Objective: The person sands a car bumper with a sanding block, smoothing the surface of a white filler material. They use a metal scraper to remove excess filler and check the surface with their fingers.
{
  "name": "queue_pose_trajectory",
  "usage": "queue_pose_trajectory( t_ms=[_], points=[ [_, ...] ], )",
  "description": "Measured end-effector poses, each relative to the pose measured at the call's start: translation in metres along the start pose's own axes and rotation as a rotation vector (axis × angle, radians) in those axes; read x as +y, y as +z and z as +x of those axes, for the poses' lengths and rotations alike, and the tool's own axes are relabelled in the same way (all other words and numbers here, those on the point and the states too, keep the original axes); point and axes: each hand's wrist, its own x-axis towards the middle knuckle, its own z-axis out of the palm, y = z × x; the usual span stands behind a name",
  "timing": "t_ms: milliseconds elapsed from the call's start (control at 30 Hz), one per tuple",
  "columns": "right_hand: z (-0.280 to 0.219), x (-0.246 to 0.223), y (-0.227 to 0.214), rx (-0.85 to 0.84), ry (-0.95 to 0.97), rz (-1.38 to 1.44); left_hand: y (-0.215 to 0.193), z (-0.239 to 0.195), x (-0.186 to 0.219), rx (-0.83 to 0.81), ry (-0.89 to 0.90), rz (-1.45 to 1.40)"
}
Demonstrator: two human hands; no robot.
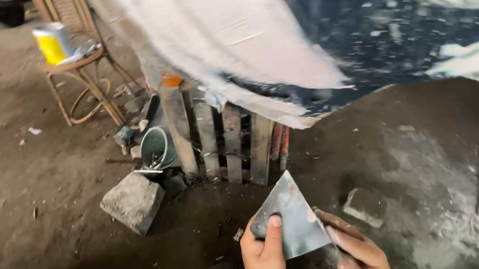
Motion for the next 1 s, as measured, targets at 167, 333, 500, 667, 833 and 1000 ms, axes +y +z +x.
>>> queue_pose_trajectory(
  t_ms=[167, 333, 500, 667, 833, 1000],
  points=[
    [-0.022, 0.046, -0.047, 0.045, 0.221, -0.185, -0.006, 0.004, 0.016, -0.007, 0.069, -0.013],
    [0.007, 0.021, -0.042, -0.082, -0.037, -0.593, -0.007, 0.000, 0.026, -0.149, 0.425, 0.347],
    [-0.005, 0.026, -0.026, -0.020, -0.137, -1.025, 0.005, -0.023, 0.033, -0.391, 0.591, 0.629],
    [-0.078, 0.096, -0.049, 0.464, 1.052, 0.041, 0.009, -0.033, 0.030, -0.362, 0.644, 0.406],
    [-0.032, 0.037, -0.060, -0.352, -0.080, -0.715, 0.012, -0.017, 0.003, -0.037, 0.473, 0.320],
    [-0.018, 0.016, -0.041, -0.043, 0.008, -0.573, 0.001, -0.017, -0.050, 0.033, 0.036, -0.113]
  ],
)
